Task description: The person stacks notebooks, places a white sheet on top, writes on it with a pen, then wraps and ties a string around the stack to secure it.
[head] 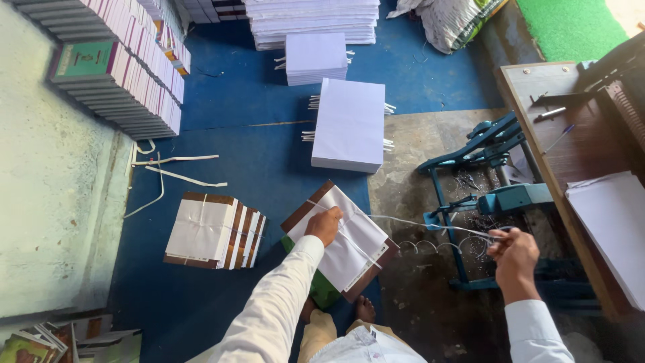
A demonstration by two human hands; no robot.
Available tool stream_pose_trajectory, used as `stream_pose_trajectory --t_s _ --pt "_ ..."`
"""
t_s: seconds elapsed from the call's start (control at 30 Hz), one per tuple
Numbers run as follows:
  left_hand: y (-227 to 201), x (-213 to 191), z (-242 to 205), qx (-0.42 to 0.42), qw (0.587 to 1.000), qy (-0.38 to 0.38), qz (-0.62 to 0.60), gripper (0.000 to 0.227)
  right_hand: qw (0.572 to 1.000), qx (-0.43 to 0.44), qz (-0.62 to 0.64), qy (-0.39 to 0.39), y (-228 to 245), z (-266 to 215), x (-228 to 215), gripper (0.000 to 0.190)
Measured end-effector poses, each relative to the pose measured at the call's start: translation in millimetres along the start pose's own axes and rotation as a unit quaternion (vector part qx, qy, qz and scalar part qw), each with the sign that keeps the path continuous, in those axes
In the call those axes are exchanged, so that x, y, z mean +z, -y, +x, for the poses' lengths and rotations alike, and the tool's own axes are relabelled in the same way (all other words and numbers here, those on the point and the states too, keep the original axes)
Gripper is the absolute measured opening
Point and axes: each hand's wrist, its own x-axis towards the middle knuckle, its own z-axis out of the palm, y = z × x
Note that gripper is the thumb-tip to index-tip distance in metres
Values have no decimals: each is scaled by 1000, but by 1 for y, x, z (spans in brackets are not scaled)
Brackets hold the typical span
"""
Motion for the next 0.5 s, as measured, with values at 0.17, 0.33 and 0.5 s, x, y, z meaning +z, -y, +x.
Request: stream_pose_trajectory --t_s 0.17,0.33,0.5 --pt "-3 -3 3 -7 1000 14 10 26 970 171 -168 44 -42 5 -2 27" --pt "2 -2 6 8 999 25 36 29 831 -221 -510 14 -32 -33 40 36" --pt "17 4 9 46 997 47 35 28 780 -428 -413 192 0 -91 145 45"
